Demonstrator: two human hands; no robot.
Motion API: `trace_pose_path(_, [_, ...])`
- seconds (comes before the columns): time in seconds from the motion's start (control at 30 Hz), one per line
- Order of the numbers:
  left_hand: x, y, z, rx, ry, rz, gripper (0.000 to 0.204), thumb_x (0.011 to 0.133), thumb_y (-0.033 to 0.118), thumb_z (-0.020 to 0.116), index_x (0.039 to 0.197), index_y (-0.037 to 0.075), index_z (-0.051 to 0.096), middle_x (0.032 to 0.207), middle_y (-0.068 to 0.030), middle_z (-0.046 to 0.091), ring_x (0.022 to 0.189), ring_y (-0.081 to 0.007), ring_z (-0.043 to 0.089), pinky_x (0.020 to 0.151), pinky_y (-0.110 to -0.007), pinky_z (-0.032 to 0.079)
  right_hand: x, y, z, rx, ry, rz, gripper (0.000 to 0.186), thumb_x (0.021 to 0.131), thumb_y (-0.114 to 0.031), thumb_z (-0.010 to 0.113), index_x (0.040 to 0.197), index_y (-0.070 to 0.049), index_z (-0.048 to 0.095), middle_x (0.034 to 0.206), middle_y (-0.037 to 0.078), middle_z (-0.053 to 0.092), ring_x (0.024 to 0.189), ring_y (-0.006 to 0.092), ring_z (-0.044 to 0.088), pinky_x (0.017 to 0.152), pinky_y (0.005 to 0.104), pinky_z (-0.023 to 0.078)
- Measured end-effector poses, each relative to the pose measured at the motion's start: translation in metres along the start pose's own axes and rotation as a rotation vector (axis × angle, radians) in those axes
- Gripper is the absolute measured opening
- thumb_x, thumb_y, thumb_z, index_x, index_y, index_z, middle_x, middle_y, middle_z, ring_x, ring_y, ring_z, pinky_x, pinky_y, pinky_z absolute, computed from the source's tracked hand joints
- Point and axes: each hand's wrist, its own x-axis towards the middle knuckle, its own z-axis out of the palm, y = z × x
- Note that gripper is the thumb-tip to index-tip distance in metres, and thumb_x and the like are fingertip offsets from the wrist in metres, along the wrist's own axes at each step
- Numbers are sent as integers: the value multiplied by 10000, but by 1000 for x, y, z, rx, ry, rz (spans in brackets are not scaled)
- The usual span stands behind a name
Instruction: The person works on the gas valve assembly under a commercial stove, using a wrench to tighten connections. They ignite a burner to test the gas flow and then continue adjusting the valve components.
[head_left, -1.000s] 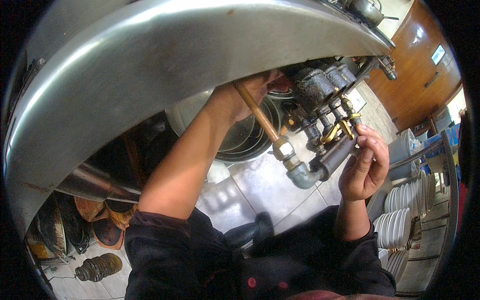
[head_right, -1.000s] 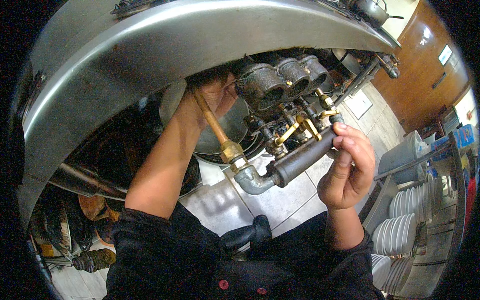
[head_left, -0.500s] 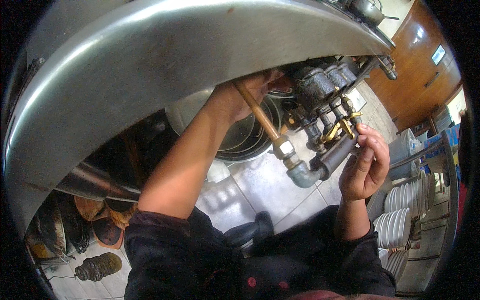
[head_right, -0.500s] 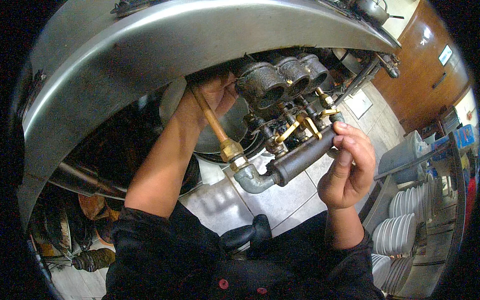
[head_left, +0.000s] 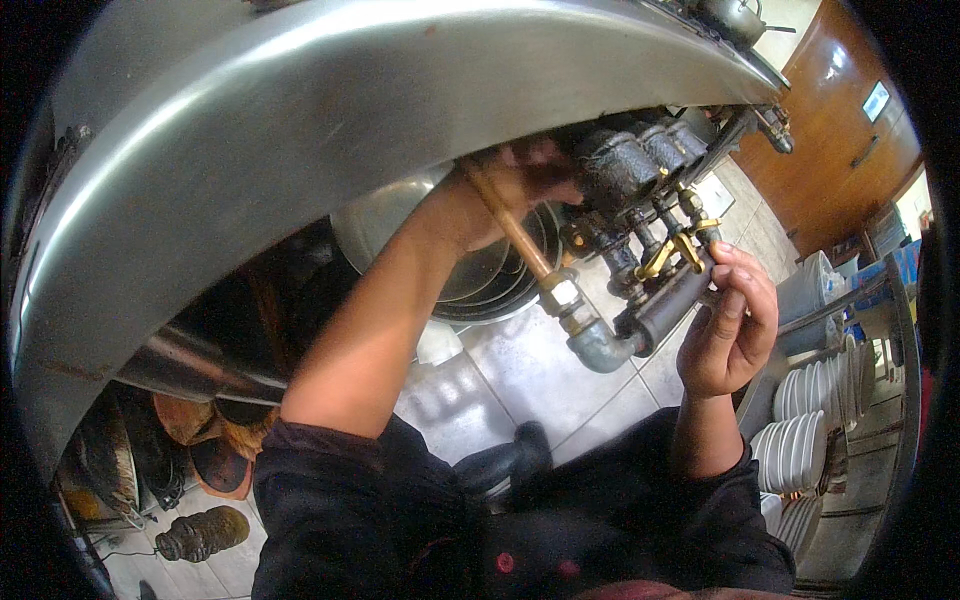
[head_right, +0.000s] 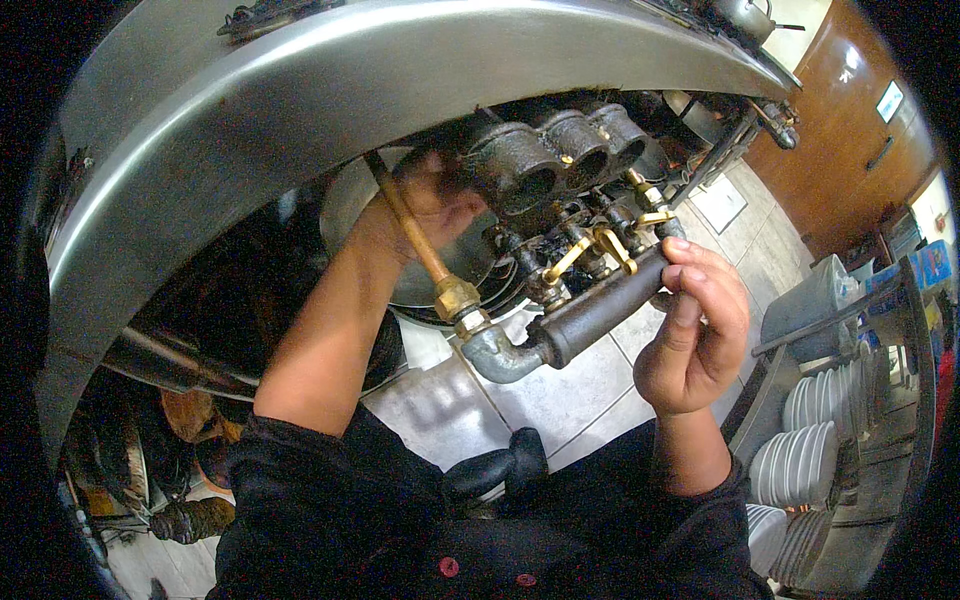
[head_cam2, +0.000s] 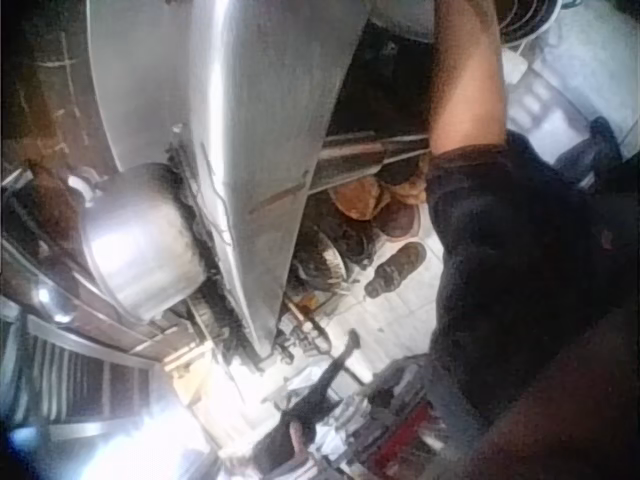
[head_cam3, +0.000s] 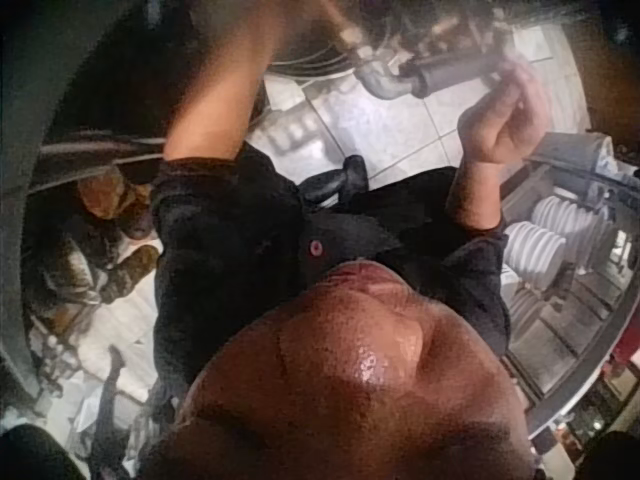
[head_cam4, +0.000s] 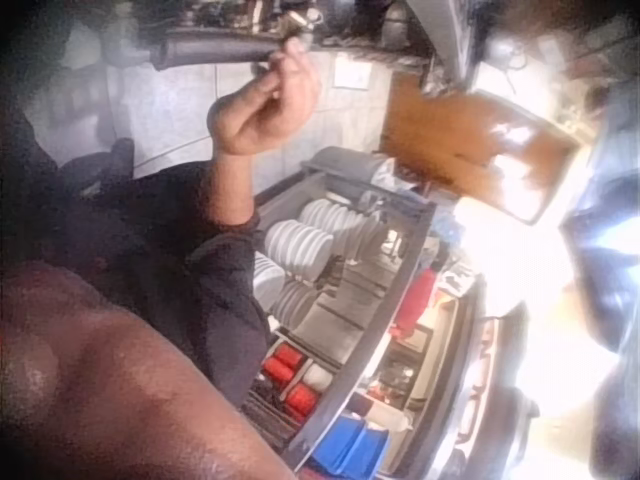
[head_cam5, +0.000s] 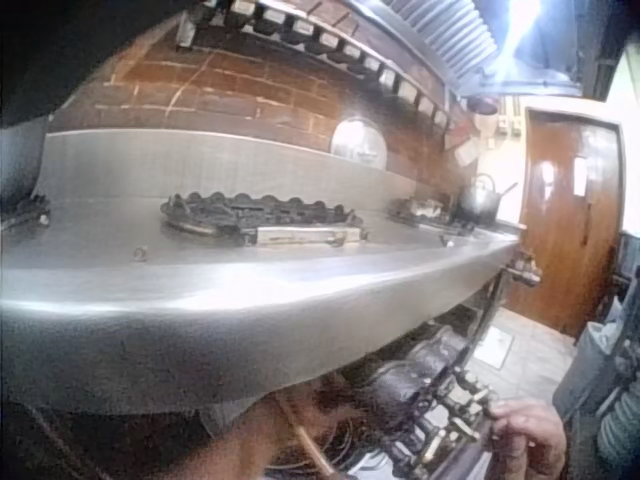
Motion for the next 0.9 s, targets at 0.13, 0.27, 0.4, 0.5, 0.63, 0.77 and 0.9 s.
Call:
trace_pose_path(0.13, [-3,-23,-20,775,114,330,318,797,184,757,1026,6,627,1023,-135,657,999,-248,619,945,-337,460,2,-2,6,17,17,21,164,947,-10,452,1089,16,530,947,172,617,969,308,619,891,412,472])
trace_pose_path(0.27, [-8,22,20,742,133,-86,259,832,213,704,1017,45,639,1027,-139,643,1020,-250,593,947,-362,446,-2,0,1,64,31,55,161,959,-25,451,1090,18,533,1005,203,625,1009,320,607,924,436,461])
trace_pose_path(0.4, [-4,24,18,838,13,-44,234,841,223,647,1009,61,636,1001,-142,625,989,-275,577,923,-386,450,-10,2,-7,66,-12,117,202,975,-33,426,1146,13,524,1094,234,608,1059,340,590,968,461,437])
trace_pose_path(0.5, [-1,24,24,829,22,-32,209,837,198,618,981,48,639,970,-149,622,949,-290,581,893,-396,458,-14,10,-12,90,-43,129,213,986,-28,397,1153,20,520,1175,253,588,1113,347,570,1006,461,412])
trace_pose_path(0.63, [0,23,21,1138,24,121,204,835,168,595,977,27,636,966,-167,617,938,-299,584,889,-391,461,-13,11,-16,94,-57,134,222,997,-21,376,1172,32,502,1215,251,571,1133,340,555,1017,437,405])
trace_pose_path(0.77, [8,-6,14,1156,102,279,227,806,156,630,983,15,633,995,-183,619,967,-310,580,908,-390,454,-17,17,-15,59,-66,118,242,999,-18,372,1199,36,498,1230,241,563,1152,332,544,1022,437,400])
trace_pose_path(0.9, [20,-5,12,802,60,197,367,806,166,654,1134,14,589,1154,-176,604,1094,-314,550,977,-405,407,-19,22,-17,106,-62,137,236,998,-9,373,1185,45,506,1239,232,561,1164,340,536,1035,434,389])
